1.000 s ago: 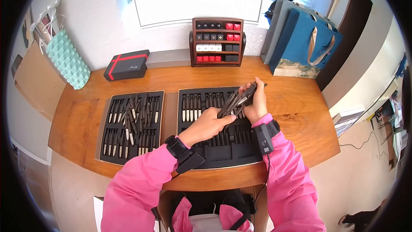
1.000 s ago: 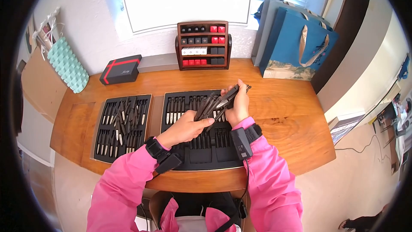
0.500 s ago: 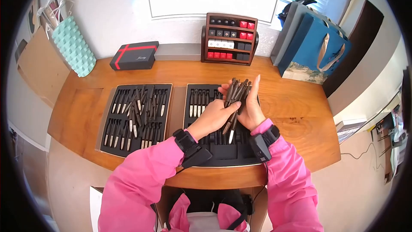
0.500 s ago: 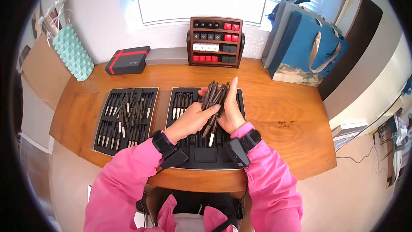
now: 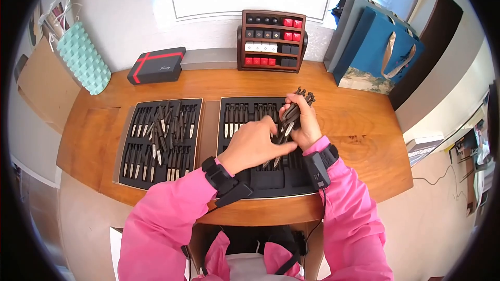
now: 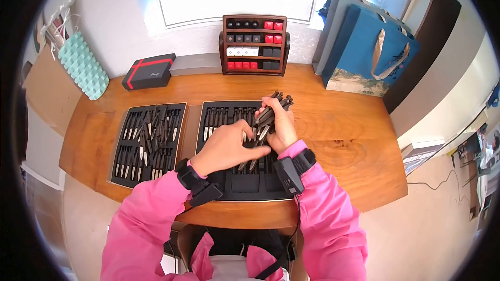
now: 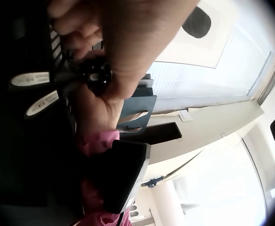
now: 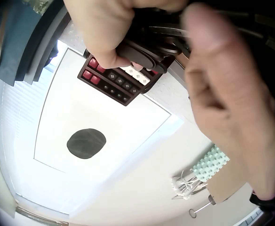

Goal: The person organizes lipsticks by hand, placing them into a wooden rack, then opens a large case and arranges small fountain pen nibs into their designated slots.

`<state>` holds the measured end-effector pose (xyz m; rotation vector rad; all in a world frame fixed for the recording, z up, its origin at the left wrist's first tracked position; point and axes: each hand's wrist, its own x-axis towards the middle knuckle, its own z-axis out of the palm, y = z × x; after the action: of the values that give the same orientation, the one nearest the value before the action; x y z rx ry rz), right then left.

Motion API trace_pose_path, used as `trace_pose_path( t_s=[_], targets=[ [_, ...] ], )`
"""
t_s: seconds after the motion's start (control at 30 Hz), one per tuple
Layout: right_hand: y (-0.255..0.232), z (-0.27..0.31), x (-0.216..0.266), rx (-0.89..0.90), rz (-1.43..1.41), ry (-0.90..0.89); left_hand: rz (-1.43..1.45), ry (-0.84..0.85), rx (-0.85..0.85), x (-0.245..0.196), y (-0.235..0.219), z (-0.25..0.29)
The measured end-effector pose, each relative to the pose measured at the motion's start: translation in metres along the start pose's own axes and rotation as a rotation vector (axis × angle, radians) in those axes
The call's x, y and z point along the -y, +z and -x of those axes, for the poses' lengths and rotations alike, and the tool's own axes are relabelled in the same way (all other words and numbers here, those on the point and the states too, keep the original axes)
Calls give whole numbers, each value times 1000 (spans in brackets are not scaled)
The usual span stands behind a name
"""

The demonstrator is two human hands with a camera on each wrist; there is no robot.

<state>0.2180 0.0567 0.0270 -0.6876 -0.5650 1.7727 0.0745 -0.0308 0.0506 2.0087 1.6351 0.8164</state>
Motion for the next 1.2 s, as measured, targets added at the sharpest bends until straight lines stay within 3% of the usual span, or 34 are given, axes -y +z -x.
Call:
trace_pose_path(
  t_s=[0.03, 0.1, 0.17, 0.23, 0.33, 0.37, 0.43, 0.47, 0.57, 0.77, 0.83, 0.87, 1.07, 1.2],
  targets=[
    [0, -1, -1, -3, -5, -2, -3, 2, 4, 0, 1, 2],
    [0, -1, -2, 50, -44, 15, -140, 77, 176, 2, 6, 4],
    [-1, -1, 0, 59, -43, 4, -145, 130, 149, 8, 13, 5],
    [-6, -5, 4, 57, -194, 15, 13, 133, 199, 10, 10, 4],
    [-13, -8, 12, 41, -274, 31, 320, -6, 203, 14, -4, -2],
    [-12, -8, 13, 2, -313, 24, 420, -182, 216, 4, -18, -2],
    [-13, -7, 8, 31, -242, 0, 600, -205, 116, 12, -20, -7],
    [-8, -2, 6, 52, -76, 41, 711, -171, 96, 15, -18, -10],
    [2, 11, -6, 121, 243, 76, 733, -222, 102, 13, -13, -10],
    [6, 17, -5, 131, 199, 199, 671, -203, 68, 9, -7, -11],
    [8, 25, 0, 378, 309, 192, 696, -170, 45, 10, -6, -11],
    [8, 24, 1, 402, 297, 214, 709, -153, 35, 11, -5, -11],
    [10, 24, 0, 230, 202, 149, 751, -70, -31, 8, 0, -8],
    [6, 22, 1, 285, 159, 150, 734, -35, -91, 12, 2, -7]
  ],
)
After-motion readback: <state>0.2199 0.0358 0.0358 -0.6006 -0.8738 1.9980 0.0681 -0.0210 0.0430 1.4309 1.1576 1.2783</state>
